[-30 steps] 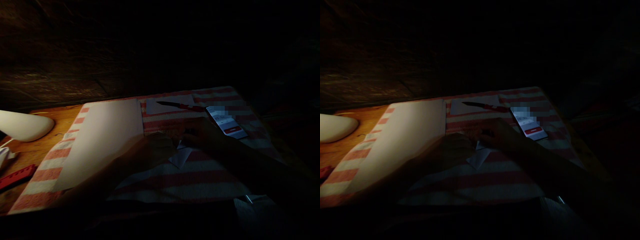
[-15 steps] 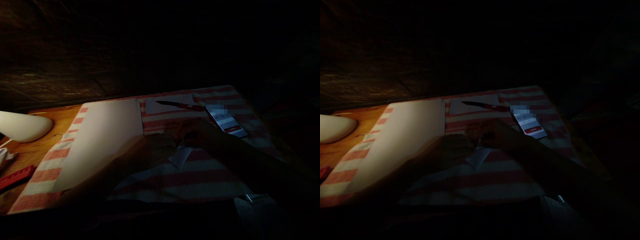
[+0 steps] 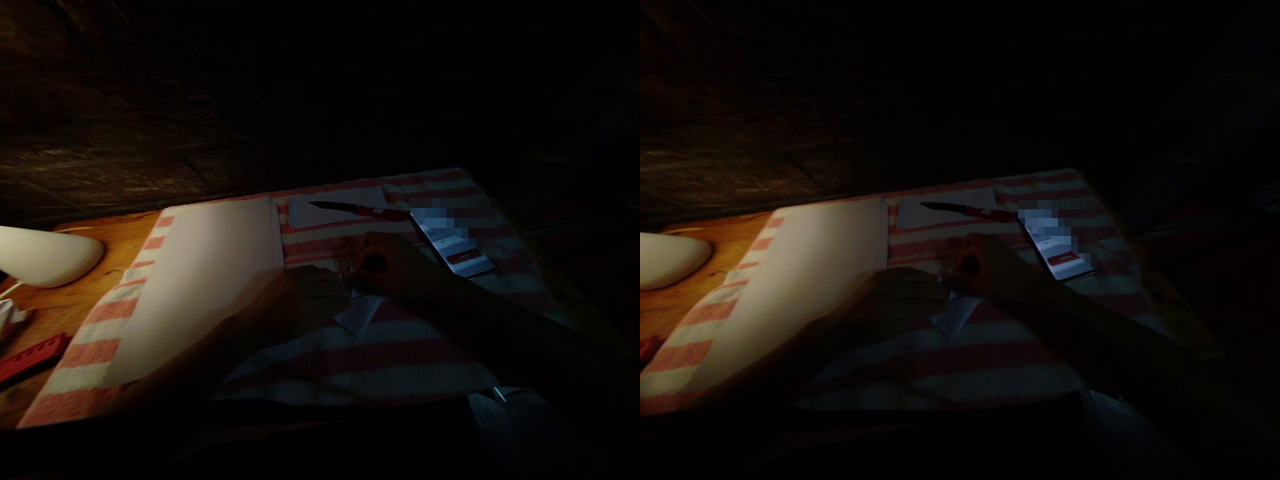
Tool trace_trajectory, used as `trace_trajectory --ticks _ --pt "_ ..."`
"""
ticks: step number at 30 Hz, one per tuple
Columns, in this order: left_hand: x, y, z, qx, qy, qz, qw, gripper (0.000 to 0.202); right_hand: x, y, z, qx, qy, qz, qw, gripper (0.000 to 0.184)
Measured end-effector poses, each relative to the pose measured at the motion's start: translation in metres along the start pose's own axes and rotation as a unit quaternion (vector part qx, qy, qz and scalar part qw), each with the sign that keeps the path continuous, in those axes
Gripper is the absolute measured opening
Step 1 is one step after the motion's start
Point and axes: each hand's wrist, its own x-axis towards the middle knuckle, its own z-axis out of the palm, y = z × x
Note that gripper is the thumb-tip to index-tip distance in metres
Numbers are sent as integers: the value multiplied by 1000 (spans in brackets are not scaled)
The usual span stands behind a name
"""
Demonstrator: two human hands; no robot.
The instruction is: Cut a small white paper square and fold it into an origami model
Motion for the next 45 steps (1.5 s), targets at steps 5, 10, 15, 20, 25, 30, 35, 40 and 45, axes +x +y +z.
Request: trace_trajectory --ticks 5,10,15,20,25,30,35,40,45 --pt "0 1 -1 3 -6 2 1000 19 1 -2 2 -6 -1 28 1000 10" --pt "0 1 -1 -4 -1 -6 1000 20 2 -2 6 -17 14 34 999 13" --pt "-2 0 1 -1 0 -9 1000 18 3 -3 8 -26 20 53 998 16" --pt "-1 1 0 9 -9 -18 1000 20 3 -5 10 -26 31 67 997 16" --pt "-1 3 2 4 -24 -57 998 17 4 -2 10 -39 36 67 996 16" --pt "-4 2 2 -10 -44 -62 997 17 5 -1 10 -42 36 70 996 14" --pt "-3 -1 3 13 -89 -36 995 18 4 -3 9 -24 34 70 997 16" --pt "-1 -1 4 6 -78 -29 997 17 5 0 11 -29 37 56 997 9" --pt "-1 -1 4 8 -82 -28 996 16 6 1 13 -23 50 53 997 7"
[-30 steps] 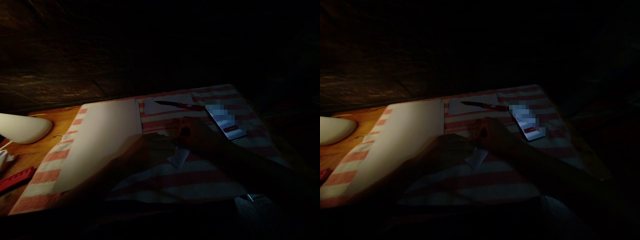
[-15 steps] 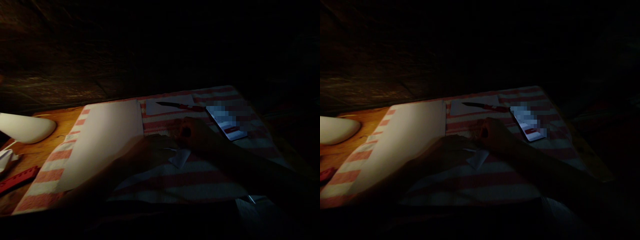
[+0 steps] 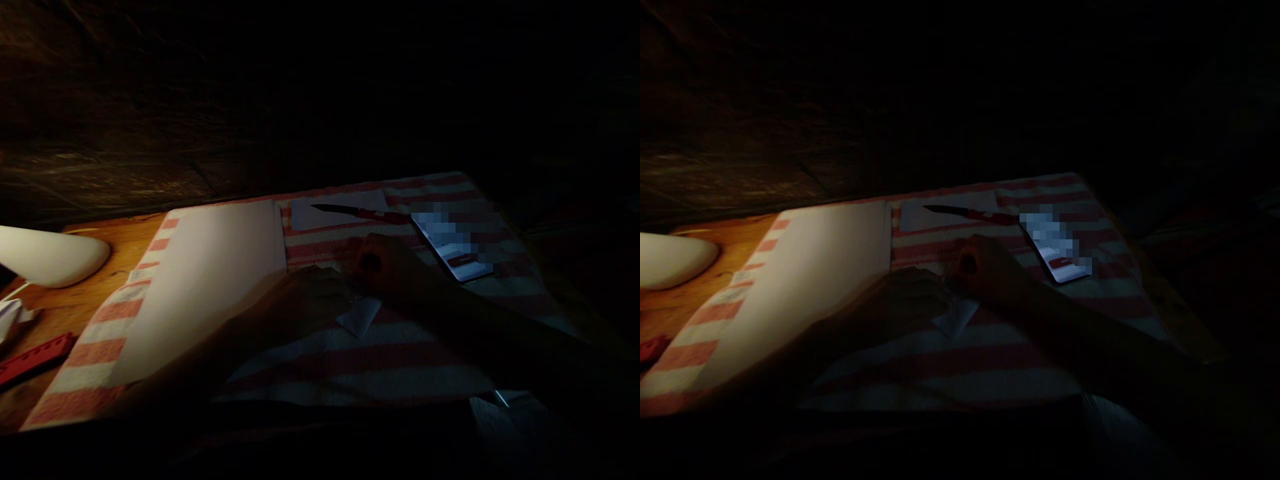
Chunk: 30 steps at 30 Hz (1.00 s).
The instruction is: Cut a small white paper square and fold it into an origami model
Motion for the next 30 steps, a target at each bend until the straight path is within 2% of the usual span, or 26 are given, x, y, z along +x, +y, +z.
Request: trace_trajectory --ticks 9,15,24,30 --pt "-1 0 0 -19 31 -7 999 16 1 1 2 9 2 -20 1000 4" --pt "-3 0 -2 9 -6 3 1000 17 2 3 3 11 4 -9 1000 8" --pt "-2 1 0 37 -44 -4 998 18 2 1 3 21 9 -1 1000 2" --pt "-5 3 3 -24 -41 -59 997 29 3 3 3 20 3 2 1000 3"
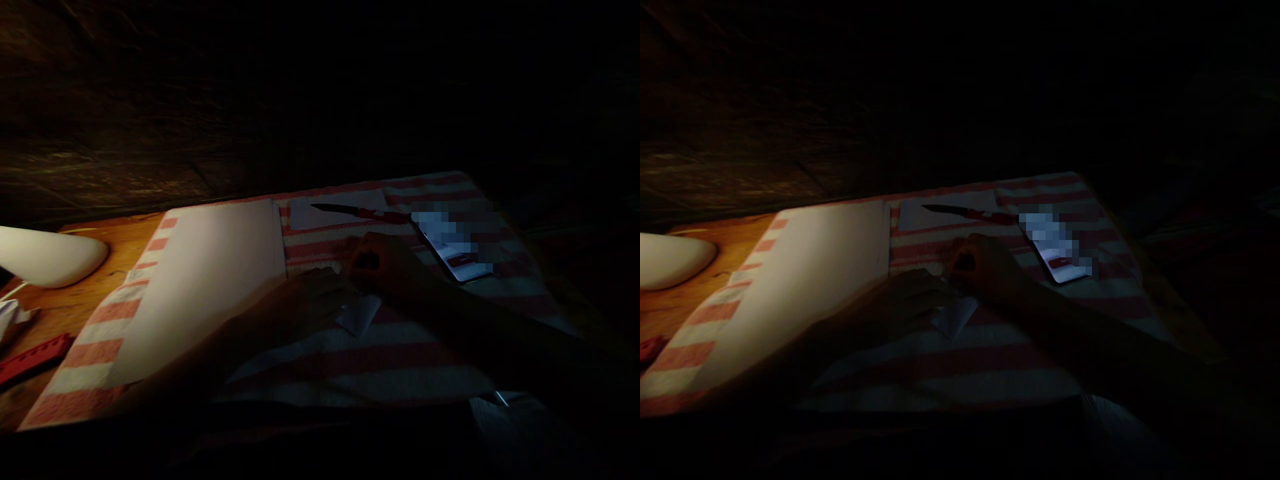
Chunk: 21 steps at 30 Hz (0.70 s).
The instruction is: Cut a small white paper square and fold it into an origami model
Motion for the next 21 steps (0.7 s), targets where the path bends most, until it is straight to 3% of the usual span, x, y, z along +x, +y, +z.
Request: trace_trajectory --ticks 5,7,14,18,21 --pt "1 3 1 -95 -2 -129 987 23 1 0 -1 -7 2 -7 1000 6" --pt "2 4 0 -88 2 -146 985 25 1 -1 -2 -19 0 -5 1000 5" --pt "-3 -1 5 2 57 28 998 24 0 -3 0 -14 10 -1 1000 5" --pt "-4 -1 6 20 43 19 999 26 0 -1 0 -8 15 -18 1000 8" --pt "0 0 4 81 35 48 995 21 -2 3 -8 22 -16 -41 999 7"
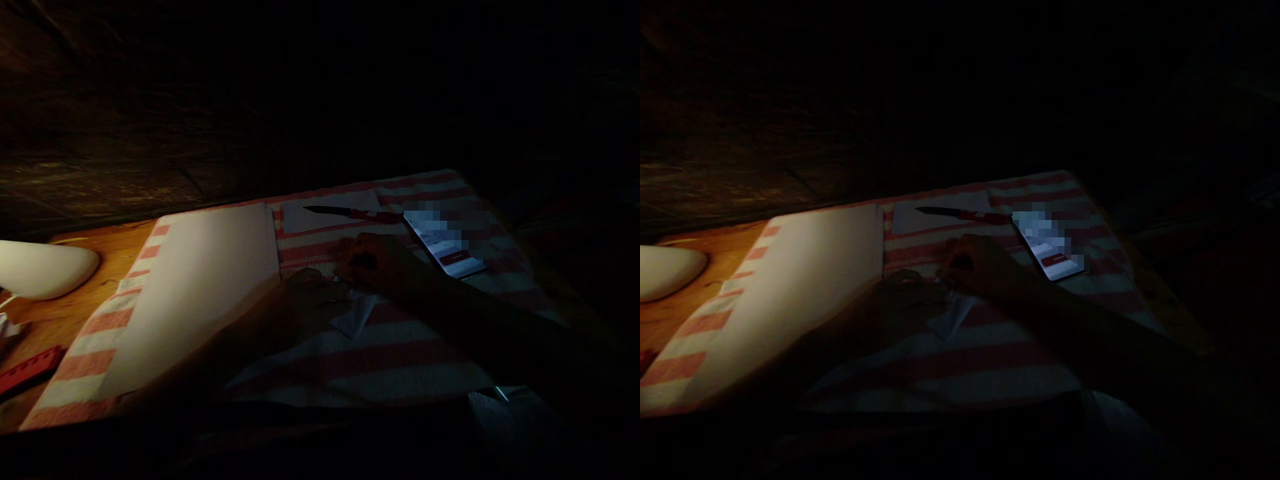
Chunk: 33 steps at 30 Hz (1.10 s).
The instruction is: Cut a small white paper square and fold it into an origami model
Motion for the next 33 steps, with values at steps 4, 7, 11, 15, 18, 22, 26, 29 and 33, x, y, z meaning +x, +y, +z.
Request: trace_trajectory --ticks 4,7,11,15,18,22,26,29,33 --pt "3 -1 -1 20 9 12 1000 19 -5 7 -16 49 -67 -29 996 8" --pt "3 -1 -1 30 6 7 1000 18 -7 10 -21 39 -80 -33 995 10" --pt "3 -1 -1 35 -9 2 999 18 -8 5 -18 -3 -70 -29 997 8" --pt "2 1 -1 39 -16 -12 999 20 -9 -2 -13 -24 -53 -16 998 16" --pt "1 1 -2 41 -17 -14 999 24 -10 -4 -13 -26 -48 -1 999 12" --pt "1 2 -4 36 -22 -17 999 24 -9 -4 -12 -30 -51 -25 998 11" --pt "3 3 -6 19 -17 -31 999 23 -10 -5 -10 -26 -41 -20 999 15" --pt "3 4 -7 18 -16 -32 999 20 -10 -7 -9 -23 -44 -7 999 17" --pt "3 4 -7 22 -15 -28 999 20 -8 -7 -8 -27 -60 7 998 19"
